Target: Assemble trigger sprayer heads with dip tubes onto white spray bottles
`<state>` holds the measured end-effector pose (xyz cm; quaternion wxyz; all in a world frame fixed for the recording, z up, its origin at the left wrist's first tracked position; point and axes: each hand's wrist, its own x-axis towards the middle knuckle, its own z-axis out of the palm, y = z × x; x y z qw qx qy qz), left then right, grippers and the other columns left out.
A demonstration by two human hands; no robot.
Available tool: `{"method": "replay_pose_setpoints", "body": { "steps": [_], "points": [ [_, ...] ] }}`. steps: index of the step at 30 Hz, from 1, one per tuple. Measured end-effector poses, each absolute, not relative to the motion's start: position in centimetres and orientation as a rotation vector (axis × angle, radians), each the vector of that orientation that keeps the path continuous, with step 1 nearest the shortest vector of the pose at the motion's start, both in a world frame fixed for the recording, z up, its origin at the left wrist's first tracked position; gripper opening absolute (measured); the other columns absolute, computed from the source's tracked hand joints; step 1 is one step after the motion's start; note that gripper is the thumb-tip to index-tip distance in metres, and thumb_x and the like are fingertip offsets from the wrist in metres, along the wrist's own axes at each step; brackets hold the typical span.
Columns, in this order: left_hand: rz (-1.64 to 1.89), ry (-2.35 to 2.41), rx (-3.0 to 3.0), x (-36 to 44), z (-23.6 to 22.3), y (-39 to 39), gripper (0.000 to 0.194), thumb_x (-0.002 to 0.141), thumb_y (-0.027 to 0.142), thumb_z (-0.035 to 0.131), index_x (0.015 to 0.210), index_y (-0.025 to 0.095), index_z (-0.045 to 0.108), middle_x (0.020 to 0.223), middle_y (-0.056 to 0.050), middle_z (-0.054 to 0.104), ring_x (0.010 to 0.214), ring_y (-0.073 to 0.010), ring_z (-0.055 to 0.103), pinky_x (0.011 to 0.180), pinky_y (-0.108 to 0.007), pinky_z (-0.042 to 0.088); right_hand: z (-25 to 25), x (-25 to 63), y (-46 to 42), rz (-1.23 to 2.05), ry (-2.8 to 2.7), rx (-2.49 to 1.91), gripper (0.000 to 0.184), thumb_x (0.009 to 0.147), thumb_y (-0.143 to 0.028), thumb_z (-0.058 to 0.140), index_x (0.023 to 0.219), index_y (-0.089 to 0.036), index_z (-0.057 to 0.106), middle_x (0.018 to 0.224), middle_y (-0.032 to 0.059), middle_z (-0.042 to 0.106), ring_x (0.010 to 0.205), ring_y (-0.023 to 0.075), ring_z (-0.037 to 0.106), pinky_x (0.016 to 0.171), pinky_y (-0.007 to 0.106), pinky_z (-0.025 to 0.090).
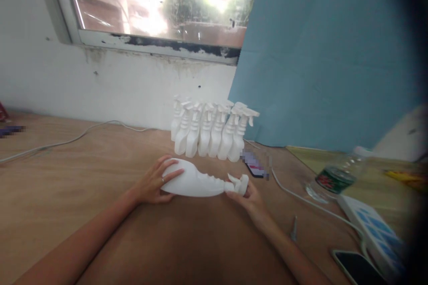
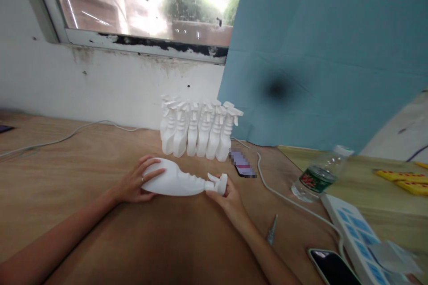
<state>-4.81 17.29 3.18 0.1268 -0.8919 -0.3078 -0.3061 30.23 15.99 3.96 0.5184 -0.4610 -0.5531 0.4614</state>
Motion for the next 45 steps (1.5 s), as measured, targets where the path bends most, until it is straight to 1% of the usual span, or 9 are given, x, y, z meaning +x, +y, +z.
{"method": "replay_pose_setpoints", "body": {
  "steps": [5,14,17,20,26,30,34,40,45],
  "points": [
    [-0.785,-1.059,-2.607,-4.5,3.6,16.9,0.088,0.069,0.04,0.071,0.148,0.027,0.032,0.157,-0.012,0.011,0.137,-0.0402,0.022,0.11,-0.055,0.029,3.6,29.9,16.1,1.078,-1.382,-1.089,0.065,0.057,-0.039,0.087,0.11,-0.021,0.054,0.109,0.0118,0.072,0.097,0.0306,0.068,0.088,0.044,0.054],
    [-0.685,-1.091,-2.635,-4.3,3.5,16.6,0.099,0.065,0.052,0.073,0.149,0.03,0.027,0.15,-0.011,0.025,0.131,-0.0398,0.026,0.108,-0.055,0.03,2.4,30.8,16.9,1.027,-1.447,-1.069,0.064,0.059,-0.039,0.086,0.11,-0.021,0.051,0.107,0.0122,0.073,0.093,0.0289,0.069,0.082,0.04,0.055],
    [-0.694,-1.072,-2.616,-4.3,3.5,16.6,0.098,0.064,0.051,0.073,0.149,0.03,0.028,0.15,-0.011,0.026,0.131,-0.0401,0.026,0.108,-0.055,0.03,2.6,30.4,16.6,0.976,-1.488,-1.114,0.057,0.065,-0.045,0.081,0.106,-0.019,0.052,0.078,0.0054,0.074,0.07,0.0238,0.069,0.066,0.033,0.054],
    [-0.71,-1.045,-2.61,-4.3,3.3,16.6,0.099,0.063,0.05,0.073,0.149,0.03,0.028,0.149,-0.011,0.026,0.131,-0.0401,0.026,0.108,-0.055,0.028,3.0,29.9,16.1,1.009,-1.522,-1.149,0.05,0.077,-0.054,0.069,0.106,-0.018,0.05,0.052,-0.0029,0.062,0.043,0.0172,0.057,0.047,0.028,0.046],
    [-0.723,-1.056,-2.601,-4.3,3.2,16.5,0.098,0.064,0.05,0.073,0.149,0.03,0.029,0.149,-0.011,0.026,0.13,-0.0398,0.026,0.107,-0.055,0.03,3.3,30.0,16.0,0.931,-1.523,-1.115,0.062,0.065,-0.047,0.08,0.112,-0.02,0.05,0.096,0.0082,0.073,0.079,0.0234,0.069,0.069,0.032,0.054],
    [-0.707,-1.054,-2.603,-4.3,3.3,16.5,0.098,0.063,0.05,0.073,0.148,0.031,0.029,0.15,-0.011,0.026,0.13,-0.04,0.027,0.107,-0.055,0.03,3.4,29.9,16.1,0.931,-1.502,-1.233,0.056,0.072,-0.055,0.072,0.109,-0.017,0.053,0.058,-0.0014,0.065,0.055,0.0201,0.062,0.058,0.032,0.051],
    [-0.706,-1.054,-2.607,-4.4,3.1,16.6,0.099,0.062,0.05,0.074,0.148,0.03,0.03,0.15,-0.011,0.025,0.129,-0.0406,0.028,0.107,-0.055,0.03,3.6,29.7,16.0,0.979,-1.468,-1.152,0.064,0.065,-0.049,0.08,0.113,-0.019,0.05,0.087,0.0061,0.073,0.07,0.0223,0.067,0.063,0.032,0.053],
    [-0.712,-1.038,-2.617,-4.4,2.9,16.8,0.099,0.062,0.054,0.074,0.148,0.032,0.03,0.15,-0.011,0.027,0.13,-0.0407,0.028,0.107,-0.056,0.03,3.6,29.3,15.9,1.063,-1.452,-1.18,0.044,0.078,-0.055,0.068,0.096,-0.018,0.052,0.052,-0.0028,0.061,0.041,0.0156,0.055,0.044,0.027,0.041],
    [-0.701,-1.061,-2.624,-4.3,2.8,16.9,0.099,0.062,0.052,0.075,0.148,0.031,0.03,0.15,-0.011,0.028,0.131,-0.0404,0.028,0.107,-0.056,0.03,3.2,29.6,16.1,1.081,-1.46,-1.1,0.058,0.07,-0.049,0.077,0.111,-0.02,0.048,0.075,0.0036,0.071,0.057,0.0203,0.064,0.053,0.03,0.05]
  ]
}}
